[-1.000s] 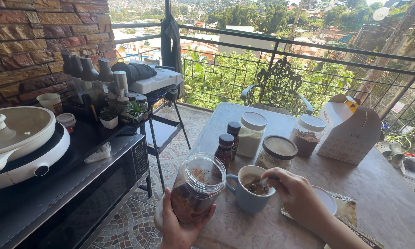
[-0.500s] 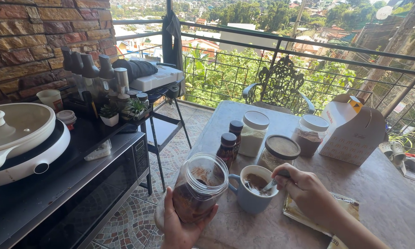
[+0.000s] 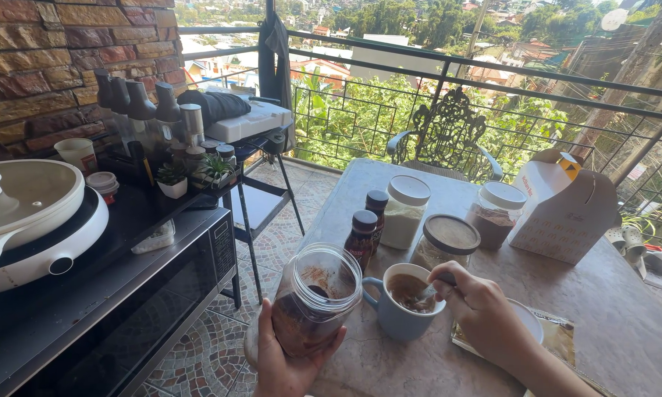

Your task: The person scoops white powder from a jar into a mug, stirs the mixture, then adds brown powder from another jar and stirs again. The person closes the jars and places them on a nearby shelf.

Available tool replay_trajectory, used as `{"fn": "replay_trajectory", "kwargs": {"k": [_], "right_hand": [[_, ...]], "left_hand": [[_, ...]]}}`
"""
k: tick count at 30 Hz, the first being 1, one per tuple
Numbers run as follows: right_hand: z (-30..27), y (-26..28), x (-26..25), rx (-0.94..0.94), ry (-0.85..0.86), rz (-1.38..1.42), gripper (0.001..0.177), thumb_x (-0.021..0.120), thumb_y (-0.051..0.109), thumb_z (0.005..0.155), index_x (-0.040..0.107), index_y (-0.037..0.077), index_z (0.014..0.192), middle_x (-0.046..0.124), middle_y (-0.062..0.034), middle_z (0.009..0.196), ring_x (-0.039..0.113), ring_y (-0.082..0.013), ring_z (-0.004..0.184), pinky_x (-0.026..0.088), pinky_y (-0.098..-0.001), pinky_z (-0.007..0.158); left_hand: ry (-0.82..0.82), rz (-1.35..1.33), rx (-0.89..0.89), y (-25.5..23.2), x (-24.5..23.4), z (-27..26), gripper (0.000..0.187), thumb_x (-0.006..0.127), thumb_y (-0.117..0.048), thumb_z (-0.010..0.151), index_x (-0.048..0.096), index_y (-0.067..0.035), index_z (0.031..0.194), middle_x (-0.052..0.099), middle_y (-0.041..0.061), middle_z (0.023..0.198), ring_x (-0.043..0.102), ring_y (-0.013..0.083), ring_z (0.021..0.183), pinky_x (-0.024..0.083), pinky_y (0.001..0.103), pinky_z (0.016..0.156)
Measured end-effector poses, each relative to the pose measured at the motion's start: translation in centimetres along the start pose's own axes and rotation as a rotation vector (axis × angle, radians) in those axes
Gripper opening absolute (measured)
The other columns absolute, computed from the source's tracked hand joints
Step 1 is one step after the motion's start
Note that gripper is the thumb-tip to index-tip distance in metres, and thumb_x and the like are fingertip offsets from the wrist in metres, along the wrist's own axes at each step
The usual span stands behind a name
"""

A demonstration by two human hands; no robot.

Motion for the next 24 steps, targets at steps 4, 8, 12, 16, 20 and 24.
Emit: {"fn": "replay_trajectory", "kwargs": {"k": [4,8,12,16,20,24], "right_hand": [[0.1,0.8,-0.6,-0.087,-0.088,-0.132,0.018,0.062,0.022,0.094,0.067,0.009,0.105,0.073,-0.0126,0.074,0.071,-0.0209,0.069,0.052,-0.0403,0.067],[0.4,-1.1,-1.2,0.105,-0.016,-0.093,0.018,0.062,0.024,0.097,0.067,0.009,0.104,0.071,-0.015,0.074,0.07,-0.0265,0.07,0.054,-0.0414,0.07],[0.8,0.3,-0.2,-0.049,-0.037,0.062,0.018,0.057,0.021,0.093,0.066,0.008,0.103,0.073,-0.0124,0.078,0.072,-0.0258,0.075,0.056,-0.0397,0.07],[0.7,1.2,0.0,-0.11,-0.08,-0.119,0.019,0.059,0.02,0.093,0.065,0.007,0.106,0.073,-0.0156,0.077,0.072,-0.0265,0.073,0.052,-0.0412,0.07],[0.3,-0.3,-1.0,0.067,-0.046,-0.18,0.017,0.059,0.022,0.098,0.064,0.008,0.106,0.071,-0.019,0.073,0.069,-0.0287,0.073,0.052,-0.0426,0.07],[0.1,-0.6,-0.2,0.114,-0.007,0.055,0.016,0.055,0.016,0.095,0.065,0.007,0.103,0.071,-0.0153,0.078,0.072,-0.0291,0.069,0.054,-0.0426,0.066]], "left_hand": [[0.019,0.041,0.019,-0.3,0.0,0.0,0.084,0.047,-0.075,0.082,0.041,-0.022,0.147,0.055,0.021,0.135,0.057,0.0423,0.127,0.052,0.064,0.098],[0.048,0.048,0.014,-0.4,-0.3,0.1,0.085,0.047,-0.072,0.08,0.04,-0.021,0.148,0.055,0.022,0.136,0.057,0.0412,0.128,0.052,0.063,0.099],[0.147,0.01,-0.01,-0.1,0.1,0.4,0.089,0.051,-0.072,0.082,0.04,-0.017,0.15,0.054,0.023,0.136,0.055,0.0415,0.127,0.052,0.062,0.099],[0.125,0.007,-0.001,-0.1,-0.1,0.3,0.087,0.051,-0.072,0.081,0.039,-0.02,0.15,0.052,0.023,0.139,0.054,0.0416,0.128,0.052,0.062,0.099],[0.071,0.038,0.019,-0.4,-0.2,-0.1,0.084,0.05,-0.072,0.08,0.039,-0.026,0.15,0.05,0.021,0.141,0.053,0.0415,0.13,0.051,0.062,0.099],[0.06,0.027,0.012,-0.4,0.0,-0.2,0.084,0.05,-0.072,0.081,0.038,-0.026,0.15,0.049,0.021,0.141,0.052,0.0419,0.13,0.051,0.063,0.099]]}}
Point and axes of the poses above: each hand's wrist, its own z-axis towards the middle knuckle, its own x-axis out of the palm, y = z × x, the point moved 9 cm from there along z, towards the middle knuckle
